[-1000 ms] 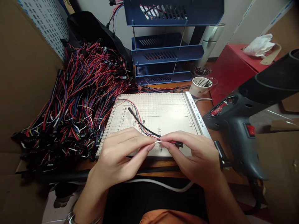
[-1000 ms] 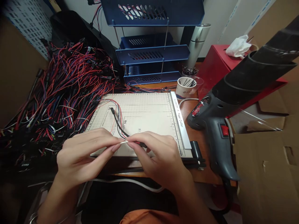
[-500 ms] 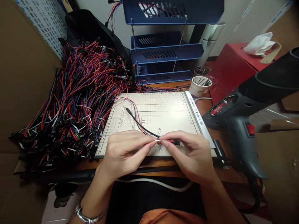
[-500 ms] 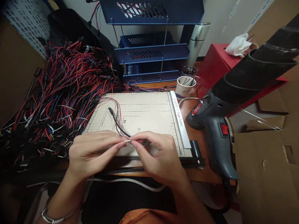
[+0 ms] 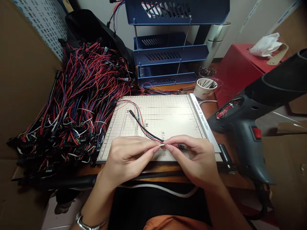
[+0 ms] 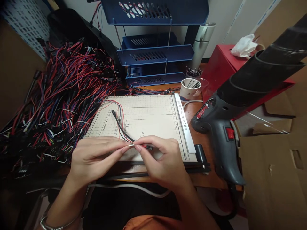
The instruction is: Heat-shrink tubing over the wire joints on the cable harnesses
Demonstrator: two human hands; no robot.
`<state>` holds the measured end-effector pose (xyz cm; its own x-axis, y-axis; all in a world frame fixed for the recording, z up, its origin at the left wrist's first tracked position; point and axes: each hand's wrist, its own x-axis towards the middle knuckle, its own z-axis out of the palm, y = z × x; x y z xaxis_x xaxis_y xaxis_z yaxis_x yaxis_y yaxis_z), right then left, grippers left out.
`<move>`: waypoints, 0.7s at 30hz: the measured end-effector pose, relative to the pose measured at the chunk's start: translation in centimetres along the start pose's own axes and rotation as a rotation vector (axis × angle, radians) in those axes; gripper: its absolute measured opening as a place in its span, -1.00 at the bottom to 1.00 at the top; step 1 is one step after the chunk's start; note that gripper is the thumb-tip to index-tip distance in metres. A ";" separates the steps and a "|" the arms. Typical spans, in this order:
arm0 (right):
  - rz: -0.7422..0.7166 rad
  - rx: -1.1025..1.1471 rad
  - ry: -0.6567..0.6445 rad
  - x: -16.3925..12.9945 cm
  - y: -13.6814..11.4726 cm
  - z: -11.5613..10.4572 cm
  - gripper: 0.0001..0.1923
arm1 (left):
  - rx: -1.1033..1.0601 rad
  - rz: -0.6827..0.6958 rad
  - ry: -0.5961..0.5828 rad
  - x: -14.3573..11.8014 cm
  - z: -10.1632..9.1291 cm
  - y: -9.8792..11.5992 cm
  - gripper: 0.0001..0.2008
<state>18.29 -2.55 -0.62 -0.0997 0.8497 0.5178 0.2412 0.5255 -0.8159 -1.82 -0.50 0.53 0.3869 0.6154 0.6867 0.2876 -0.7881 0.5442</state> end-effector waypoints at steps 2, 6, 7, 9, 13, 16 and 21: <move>0.009 0.010 0.001 0.0 0.0 0.0 -0.84 | 0.001 -0.001 -0.007 0.0 0.0 0.0 -0.80; 0.026 0.014 -0.004 0.0 0.0 -0.1 -0.85 | 0.010 -0.015 -0.014 0.0 0.0 0.1 -0.80; 0.030 0.013 -0.006 0.0 0.0 -0.1 -0.85 | 0.015 -0.018 -0.014 -0.1 0.0 0.1 -0.80; 0.035 0.012 -0.013 0.0 0.0 -0.1 -0.85 | 0.026 -0.025 -0.013 0.0 -0.1 0.1 -0.82; 0.003 0.001 -0.027 0.1 0.1 -0.1 -0.86 | 0.026 -0.034 -0.039 0.1 -0.2 0.3 -0.85; -0.032 -0.018 -0.042 0.0 0.1 -0.2 -0.86 | 0.031 -0.040 -0.041 0.1 -0.3 0.3 -0.86; -0.028 -0.055 -0.096 0.0 0.2 -0.5 -0.87 | 0.011 -0.041 -0.067 -0.2 -0.5 0.5 -0.82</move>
<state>18.85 -2.47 -0.65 -0.1984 0.8364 0.5110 0.2896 0.5481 -0.7846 -2.14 -1.02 0.91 0.4324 0.6451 0.6299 0.3142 -0.7627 0.5654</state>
